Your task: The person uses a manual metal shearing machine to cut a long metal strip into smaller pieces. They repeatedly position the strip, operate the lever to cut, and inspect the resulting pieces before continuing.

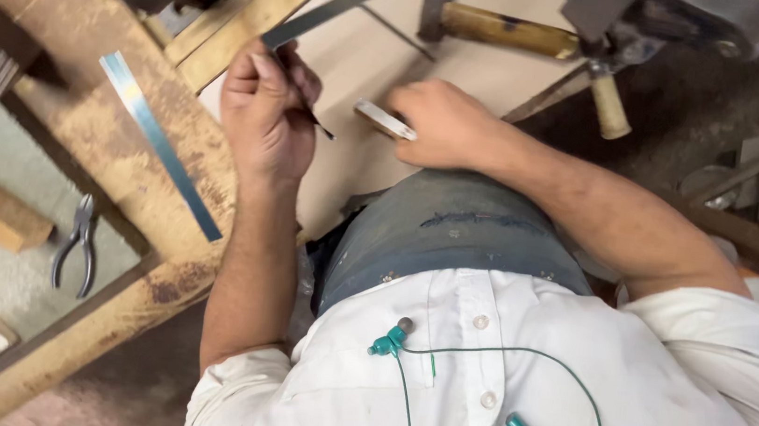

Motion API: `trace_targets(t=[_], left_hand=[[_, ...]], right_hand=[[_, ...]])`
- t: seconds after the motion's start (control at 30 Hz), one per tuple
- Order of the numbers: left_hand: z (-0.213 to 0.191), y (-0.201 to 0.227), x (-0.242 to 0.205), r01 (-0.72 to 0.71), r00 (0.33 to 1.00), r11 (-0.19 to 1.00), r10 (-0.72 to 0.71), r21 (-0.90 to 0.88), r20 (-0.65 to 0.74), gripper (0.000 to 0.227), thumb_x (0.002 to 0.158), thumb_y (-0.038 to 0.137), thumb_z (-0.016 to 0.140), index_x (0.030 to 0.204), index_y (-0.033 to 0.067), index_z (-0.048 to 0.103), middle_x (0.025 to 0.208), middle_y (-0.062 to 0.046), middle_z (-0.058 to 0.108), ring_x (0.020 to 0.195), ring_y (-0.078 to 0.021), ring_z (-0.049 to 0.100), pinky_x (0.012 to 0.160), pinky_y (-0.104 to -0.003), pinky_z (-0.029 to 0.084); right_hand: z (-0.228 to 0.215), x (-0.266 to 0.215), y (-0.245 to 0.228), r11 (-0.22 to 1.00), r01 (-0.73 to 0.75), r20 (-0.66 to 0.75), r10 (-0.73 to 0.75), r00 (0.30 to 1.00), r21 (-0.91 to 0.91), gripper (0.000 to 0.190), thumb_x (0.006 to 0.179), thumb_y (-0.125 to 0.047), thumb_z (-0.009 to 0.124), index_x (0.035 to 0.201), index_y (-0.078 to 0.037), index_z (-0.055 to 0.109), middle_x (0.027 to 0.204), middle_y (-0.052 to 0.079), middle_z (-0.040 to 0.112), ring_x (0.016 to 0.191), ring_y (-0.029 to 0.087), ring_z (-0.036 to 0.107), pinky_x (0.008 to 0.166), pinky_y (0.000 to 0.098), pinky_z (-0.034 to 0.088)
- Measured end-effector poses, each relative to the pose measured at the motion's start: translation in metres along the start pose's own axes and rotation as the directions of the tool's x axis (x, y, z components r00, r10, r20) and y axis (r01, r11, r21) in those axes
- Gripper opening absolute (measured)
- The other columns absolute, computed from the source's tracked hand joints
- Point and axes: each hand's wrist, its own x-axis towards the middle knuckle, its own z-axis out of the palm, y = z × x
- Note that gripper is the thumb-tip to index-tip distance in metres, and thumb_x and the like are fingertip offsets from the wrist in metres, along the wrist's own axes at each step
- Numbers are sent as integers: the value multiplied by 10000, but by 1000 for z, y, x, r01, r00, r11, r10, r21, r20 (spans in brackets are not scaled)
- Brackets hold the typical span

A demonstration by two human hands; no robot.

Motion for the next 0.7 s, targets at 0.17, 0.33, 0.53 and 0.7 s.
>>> trace_targets(t=[0.17, 0.33, 0.53, 0.7], left_hand=[[-20, -8, -16, 67, 998, 994, -67, -83, 10, 236, 1072, 235, 684, 1125, 6, 705, 843, -48, 662, 711, -125, 535, 689, -285, 429], [-20, -24, -21, 140, 986, 974, -121, -180, 112, 225, 1096, 248, 671, 1124, 26, 685, 900, -52, 680, 745, -117, 572, 718, -254, 472], [-9, -19, -24, 155, 979, 979, -135, -129, 152, 303, 1069, 262, 646, 1207, -4, 691, 1037, -82, 743, 906, -151, 704, 839, -311, 598], [-12, -25, -28, 147, 971, 986, -128, -78, 203, 358, 1076, 261, 649, 1291, -23, 683, 1064, -81, 741, 937, -142, 700, 861, -296, 595]], right_hand=[[-20, -40, -42, 857, 128, -249, 0, 969, 499, 401, 914, -106, 771, 1227, 25, 556, 952, 150, 767, 772, 175, 760, 665, 293, 599], [-6, -27, -67, 840, 424, -602, -154, 784, 338, 443, 1081, -113, 784, 1337, 26, 452, 1113, 181, 747, 967, 195, 787, 803, 274, 646], [13, -27, -78, 882, 340, -560, -110, 821, 326, 465, 1027, -129, 797, 1330, 23, 479, 1074, 177, 723, 950, 209, 781, 766, 298, 652], [18, -34, -78, 891, 319, -521, -113, 846, 324, 441, 1044, -109, 749, 1335, 28, 447, 1052, 163, 724, 928, 210, 780, 744, 294, 643]])
